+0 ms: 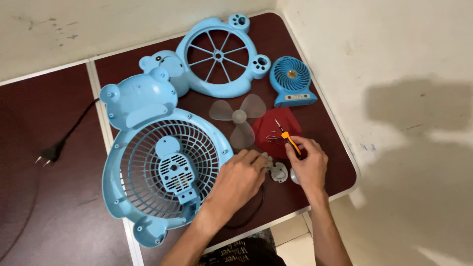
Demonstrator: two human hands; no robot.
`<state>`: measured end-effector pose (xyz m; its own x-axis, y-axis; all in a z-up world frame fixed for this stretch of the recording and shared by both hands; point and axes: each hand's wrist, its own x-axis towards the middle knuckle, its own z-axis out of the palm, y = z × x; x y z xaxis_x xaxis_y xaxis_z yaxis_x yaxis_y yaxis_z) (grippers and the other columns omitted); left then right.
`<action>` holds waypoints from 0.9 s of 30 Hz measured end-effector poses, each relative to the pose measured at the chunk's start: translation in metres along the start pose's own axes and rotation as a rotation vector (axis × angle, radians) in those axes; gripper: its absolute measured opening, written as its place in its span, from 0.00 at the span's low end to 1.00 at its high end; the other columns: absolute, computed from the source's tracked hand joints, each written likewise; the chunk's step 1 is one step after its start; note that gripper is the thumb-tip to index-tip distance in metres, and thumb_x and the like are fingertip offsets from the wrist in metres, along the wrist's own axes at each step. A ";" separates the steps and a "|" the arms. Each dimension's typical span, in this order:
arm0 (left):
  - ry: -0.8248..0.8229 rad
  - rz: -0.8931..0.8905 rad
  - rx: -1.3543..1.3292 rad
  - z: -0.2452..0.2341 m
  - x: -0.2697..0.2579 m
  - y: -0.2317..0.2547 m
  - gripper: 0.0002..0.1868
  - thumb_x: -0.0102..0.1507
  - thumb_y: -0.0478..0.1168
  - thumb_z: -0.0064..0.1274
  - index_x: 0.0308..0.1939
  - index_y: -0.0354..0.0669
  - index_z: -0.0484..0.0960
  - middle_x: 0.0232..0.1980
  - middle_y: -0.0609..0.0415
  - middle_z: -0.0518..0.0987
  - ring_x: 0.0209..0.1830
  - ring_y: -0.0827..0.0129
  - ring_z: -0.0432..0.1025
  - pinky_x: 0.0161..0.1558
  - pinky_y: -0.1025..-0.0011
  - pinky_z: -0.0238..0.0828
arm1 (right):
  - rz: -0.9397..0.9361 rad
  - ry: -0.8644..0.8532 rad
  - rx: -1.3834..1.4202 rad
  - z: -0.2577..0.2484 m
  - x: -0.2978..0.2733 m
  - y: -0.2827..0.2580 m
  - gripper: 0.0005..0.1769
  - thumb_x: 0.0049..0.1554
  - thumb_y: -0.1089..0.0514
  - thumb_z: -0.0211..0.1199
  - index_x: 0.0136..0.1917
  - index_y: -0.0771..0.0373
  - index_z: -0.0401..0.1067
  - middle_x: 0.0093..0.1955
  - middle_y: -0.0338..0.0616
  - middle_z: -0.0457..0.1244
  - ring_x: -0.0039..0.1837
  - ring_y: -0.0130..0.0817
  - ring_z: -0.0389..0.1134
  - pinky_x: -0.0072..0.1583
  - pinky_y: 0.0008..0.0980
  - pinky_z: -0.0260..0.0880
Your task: The person disassembles a blue bear-shaped electric fan on a table. They use a screwdriver to remove screws from the fan housing, then detach the motor assembly from the frame.
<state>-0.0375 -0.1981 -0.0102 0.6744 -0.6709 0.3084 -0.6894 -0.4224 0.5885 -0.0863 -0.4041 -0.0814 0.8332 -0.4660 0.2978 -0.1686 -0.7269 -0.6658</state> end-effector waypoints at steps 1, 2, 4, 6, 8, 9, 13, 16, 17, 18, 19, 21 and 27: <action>0.029 0.005 -0.043 -0.003 -0.001 -0.001 0.10 0.57 0.32 0.59 0.43 0.38 0.83 0.42 0.50 0.80 0.43 0.56 0.75 0.46 0.62 0.73 | 0.041 -0.025 0.048 -0.003 -0.001 -0.006 0.13 0.53 0.62 0.72 0.53 0.63 0.79 0.46 0.44 0.70 0.44 0.35 0.70 0.47 0.33 0.70; 0.060 0.011 -0.084 -0.008 -0.002 -0.003 0.09 0.57 0.31 0.59 0.42 0.38 0.83 0.43 0.50 0.80 0.44 0.55 0.75 0.47 0.62 0.73 | 0.081 -0.049 0.098 -0.005 -0.002 -0.013 0.14 0.54 0.62 0.72 0.54 0.63 0.79 0.46 0.42 0.69 0.43 0.33 0.69 0.45 0.31 0.69; 0.102 -0.003 -0.152 -0.019 -0.007 -0.007 0.09 0.58 0.31 0.59 0.42 0.37 0.83 0.45 0.50 0.80 0.45 0.54 0.75 0.48 0.62 0.74 | 0.092 -0.089 0.210 -0.006 -0.002 -0.026 0.13 0.55 0.64 0.70 0.56 0.63 0.78 0.48 0.40 0.69 0.45 0.29 0.68 0.44 0.28 0.68; 0.126 -0.046 -0.205 -0.031 -0.016 -0.012 0.09 0.59 0.31 0.60 0.43 0.37 0.83 0.45 0.50 0.81 0.46 0.54 0.76 0.49 0.62 0.74 | 0.037 -0.122 0.336 -0.007 -0.005 -0.036 0.13 0.58 0.65 0.67 0.57 0.65 0.77 0.52 0.39 0.69 0.50 0.25 0.69 0.44 0.24 0.65; 0.167 -0.081 -0.209 -0.044 -0.026 -0.020 0.09 0.58 0.31 0.60 0.43 0.38 0.84 0.46 0.50 0.81 0.47 0.54 0.77 0.50 0.63 0.75 | 0.024 -0.175 0.562 -0.004 -0.010 -0.045 0.13 0.60 0.66 0.65 0.59 0.68 0.74 0.55 0.40 0.68 0.55 0.26 0.71 0.54 0.24 0.70; 0.189 -0.099 -0.211 -0.051 -0.032 -0.025 0.09 0.58 0.31 0.60 0.43 0.39 0.84 0.46 0.50 0.81 0.47 0.54 0.77 0.50 0.63 0.75 | 0.019 -0.204 0.675 -0.002 -0.012 -0.048 0.13 0.61 0.66 0.64 0.59 0.69 0.73 0.56 0.40 0.67 0.57 0.26 0.72 0.58 0.23 0.73; 0.219 -0.223 -0.180 -0.087 -0.063 -0.047 0.11 0.59 0.32 0.60 0.45 0.39 0.85 0.47 0.49 0.83 0.45 0.57 0.79 0.48 0.64 0.77 | 0.115 -0.257 0.863 0.009 -0.022 -0.057 0.16 0.61 0.68 0.63 0.62 0.70 0.73 0.55 0.44 0.69 0.53 0.28 0.71 0.55 0.25 0.72; 0.274 -0.345 -0.155 -0.112 -0.088 -0.062 0.13 0.60 0.32 0.60 0.49 0.40 0.84 0.46 0.48 0.83 0.45 0.58 0.79 0.47 0.64 0.77 | 0.170 -0.280 1.011 0.024 -0.027 -0.067 0.18 0.60 0.69 0.63 0.64 0.70 0.71 0.55 0.46 0.68 0.51 0.28 0.70 0.53 0.27 0.71; 0.282 -0.412 -0.160 -0.120 -0.097 -0.067 0.16 0.59 0.32 0.59 0.52 0.39 0.83 0.45 0.48 0.83 0.44 0.58 0.80 0.46 0.63 0.76 | 0.184 -0.290 1.050 0.029 -0.028 -0.071 0.18 0.60 0.69 0.63 0.64 0.70 0.70 0.56 0.46 0.68 0.51 0.29 0.70 0.53 0.27 0.70; 0.287 -0.488 -0.160 -0.128 -0.105 -0.070 0.19 0.59 0.31 0.58 0.55 0.38 0.81 0.44 0.48 0.83 0.44 0.58 0.80 0.45 0.62 0.76 | 0.205 -0.308 1.093 0.035 -0.029 -0.075 0.19 0.60 0.70 0.63 0.64 0.70 0.69 0.57 0.46 0.68 0.51 0.29 0.70 0.52 0.27 0.70; 0.309 -0.500 -0.163 -0.134 -0.112 -0.075 0.20 0.59 0.31 0.58 0.55 0.39 0.81 0.45 0.48 0.83 0.43 0.59 0.80 0.44 0.63 0.76 | 0.241 -0.346 1.138 0.037 -0.027 -0.078 0.19 0.60 0.70 0.63 0.65 0.69 0.69 0.56 0.47 0.68 0.51 0.29 0.70 0.52 0.27 0.70; 0.354 -0.525 -0.165 -0.143 -0.129 -0.085 0.21 0.59 0.30 0.56 0.57 0.39 0.79 0.45 0.49 0.83 0.43 0.61 0.81 0.43 0.65 0.78 | 0.315 -0.426 1.227 0.041 -0.023 -0.083 0.20 0.60 0.70 0.62 0.66 0.67 0.68 0.54 0.49 0.69 0.50 0.29 0.70 0.52 0.28 0.70; 0.319 -0.445 -0.071 -0.149 -0.148 -0.100 0.15 0.64 0.32 0.59 0.54 0.44 0.80 0.49 0.47 0.84 0.45 0.61 0.83 0.45 0.66 0.81 | 0.207 -0.441 1.018 0.052 -0.015 -0.113 0.18 0.61 0.70 0.65 0.64 0.70 0.68 0.56 0.52 0.70 0.50 0.28 0.68 0.54 0.28 0.69</action>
<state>-0.0293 0.0344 -0.0032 0.9511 -0.2144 0.2225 -0.3070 -0.5737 0.7594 -0.0523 -0.2894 -0.0461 0.9863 -0.1641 -0.0162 0.0149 0.1868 -0.9823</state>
